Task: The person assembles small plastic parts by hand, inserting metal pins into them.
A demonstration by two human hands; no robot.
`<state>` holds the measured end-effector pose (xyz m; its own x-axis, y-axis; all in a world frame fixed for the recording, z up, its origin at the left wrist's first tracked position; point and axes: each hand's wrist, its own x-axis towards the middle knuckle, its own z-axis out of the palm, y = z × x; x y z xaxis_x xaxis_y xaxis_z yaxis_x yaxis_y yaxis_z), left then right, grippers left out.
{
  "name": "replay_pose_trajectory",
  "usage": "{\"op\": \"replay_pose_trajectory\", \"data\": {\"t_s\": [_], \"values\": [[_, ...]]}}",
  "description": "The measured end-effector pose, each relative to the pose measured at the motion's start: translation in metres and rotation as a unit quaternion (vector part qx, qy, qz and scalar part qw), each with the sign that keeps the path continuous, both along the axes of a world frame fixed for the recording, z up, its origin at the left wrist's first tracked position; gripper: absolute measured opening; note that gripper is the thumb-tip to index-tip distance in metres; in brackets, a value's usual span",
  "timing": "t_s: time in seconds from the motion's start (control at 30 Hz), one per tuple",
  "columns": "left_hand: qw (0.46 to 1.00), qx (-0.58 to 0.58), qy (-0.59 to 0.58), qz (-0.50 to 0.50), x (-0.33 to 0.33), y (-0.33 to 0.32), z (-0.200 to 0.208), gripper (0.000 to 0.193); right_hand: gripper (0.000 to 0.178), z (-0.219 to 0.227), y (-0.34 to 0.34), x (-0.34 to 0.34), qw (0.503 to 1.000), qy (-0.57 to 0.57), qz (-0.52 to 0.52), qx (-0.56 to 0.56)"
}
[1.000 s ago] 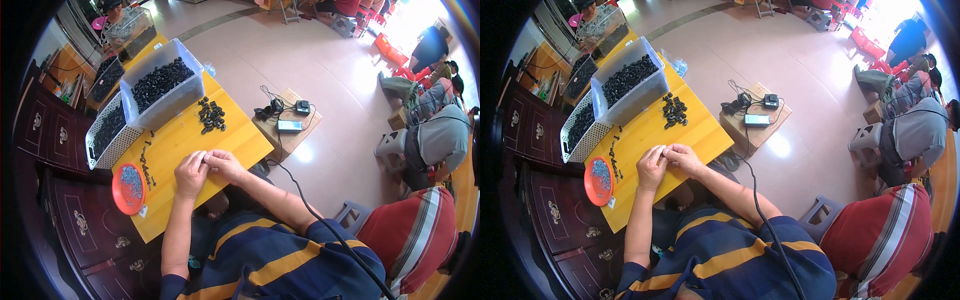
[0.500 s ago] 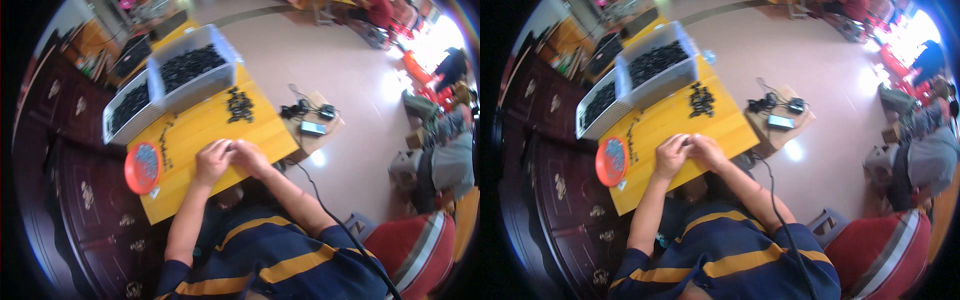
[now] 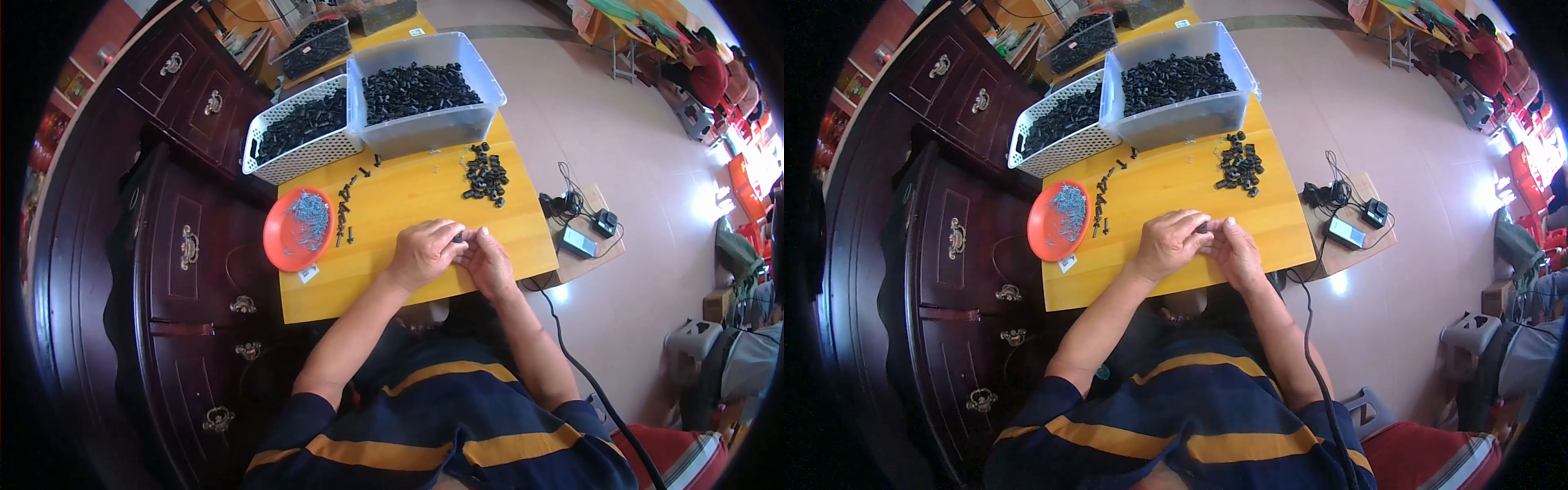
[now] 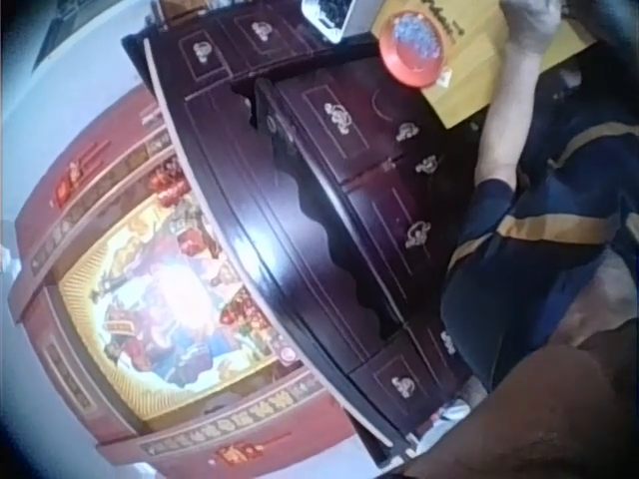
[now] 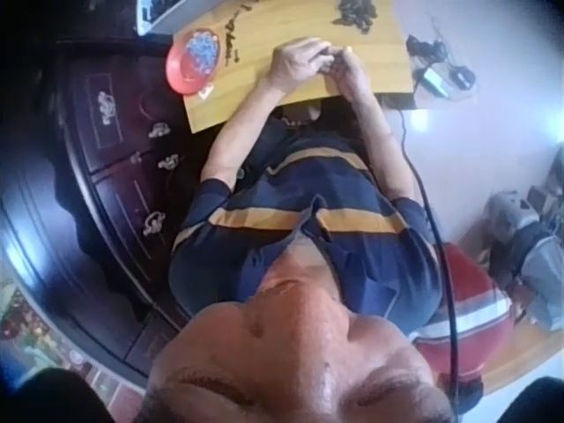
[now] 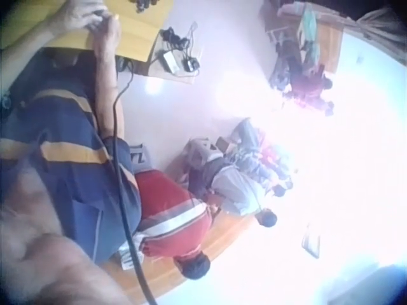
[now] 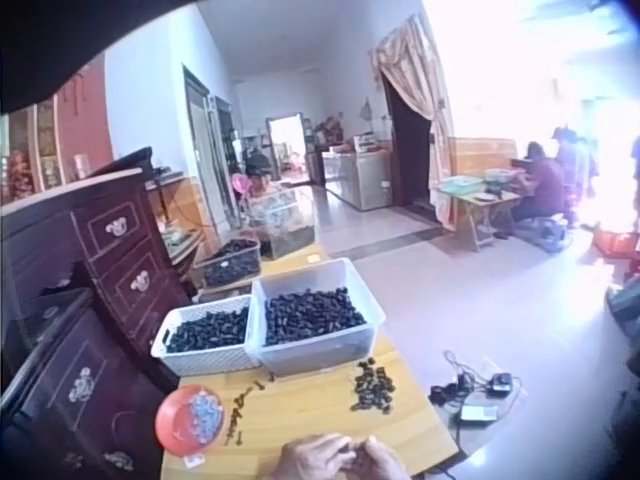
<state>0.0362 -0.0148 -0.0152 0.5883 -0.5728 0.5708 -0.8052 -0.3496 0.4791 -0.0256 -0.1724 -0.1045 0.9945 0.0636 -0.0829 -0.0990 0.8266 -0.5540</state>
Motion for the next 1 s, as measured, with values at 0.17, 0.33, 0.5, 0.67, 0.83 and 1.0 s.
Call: {"op": "replay_pose_trajectory", "data": {"t_s": [0.17, 0.33, 0.5, 0.67, 0.83, 1.0], "values": [[0.999, 0.018, 0.0, 0.027, -0.001, 0.009, 0.001, 0.031, 0.044, 0.007, 0.003, 0.0, 1.0, -0.009, 0.006, -0.017], [0.964, 0.089, 0.247, 0.03, 0.009, 0.039, -0.012, 0.028, 0.046, 0.007, 0.0, -0.002, 0.999, 0.001, -0.002, -0.049], [0.904, 0.082, 0.419, 0.01, 0.037, 0.093, -0.039, 0.031, 0.044, 0.01, 0.0, -0.003, 0.998, 0.002, -0.002, -0.06], [0.913, 0.112, 0.376, 0.11, 0.112, 0.142, 0.01, 0.035, 0.044, 0.01, 0.0, -0.002, 0.998, -0.002, -0.014, -0.066], [0.922, -0.179, 0.264, 0.22, 0.174, 0.154, 0.066, 0.058, 0.044, 0.008, 0.0, 0.0, 0.998, 0.01, -0.012, -0.056], [0.949, -0.001, 0.294, 0.117, 0.15, 0.112, 0.006, 0.026, 0.043, 0.01, 0.0, 0.001, 0.999, -0.003, -0.01, -0.042]]}}
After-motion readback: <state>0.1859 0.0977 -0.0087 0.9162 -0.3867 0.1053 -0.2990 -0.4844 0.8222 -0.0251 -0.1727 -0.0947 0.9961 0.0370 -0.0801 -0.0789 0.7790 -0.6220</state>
